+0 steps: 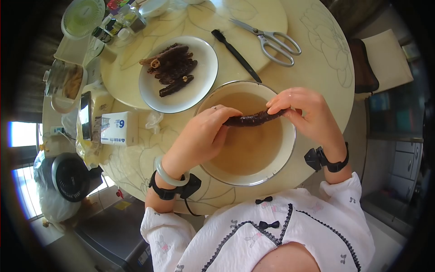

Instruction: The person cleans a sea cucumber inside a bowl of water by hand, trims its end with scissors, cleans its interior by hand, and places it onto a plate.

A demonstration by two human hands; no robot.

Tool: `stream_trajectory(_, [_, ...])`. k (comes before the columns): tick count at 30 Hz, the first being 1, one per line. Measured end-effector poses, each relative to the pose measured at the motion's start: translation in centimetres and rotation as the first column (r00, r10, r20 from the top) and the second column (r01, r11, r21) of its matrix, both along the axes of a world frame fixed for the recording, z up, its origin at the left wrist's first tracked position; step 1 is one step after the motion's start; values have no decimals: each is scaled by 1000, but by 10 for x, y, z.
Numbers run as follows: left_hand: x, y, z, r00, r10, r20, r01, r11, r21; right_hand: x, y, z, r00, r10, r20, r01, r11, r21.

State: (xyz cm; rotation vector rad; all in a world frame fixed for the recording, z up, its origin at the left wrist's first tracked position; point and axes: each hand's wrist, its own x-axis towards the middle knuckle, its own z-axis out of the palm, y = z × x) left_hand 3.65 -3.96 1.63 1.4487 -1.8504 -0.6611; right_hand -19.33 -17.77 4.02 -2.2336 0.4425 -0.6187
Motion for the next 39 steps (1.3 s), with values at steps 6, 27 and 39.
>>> stream_trajectory(6, [-10, 2, -1, 972, -29, -231, 52, 994, 96, 2, 1, -3, 995, -11, 96, 24, 991, -133])
stream_trajectory(27, [19, 16, 35, 970, 214, 115, -211, 977, -36, 3, 13, -14, 991, 26, -130, -45, 989, -142])
stream_trajectory(39, [73, -1, 3, 749, 537, 387, -404, 834, -376, 6, 26, -18, 955, 136, -264, -195, 958, -210])
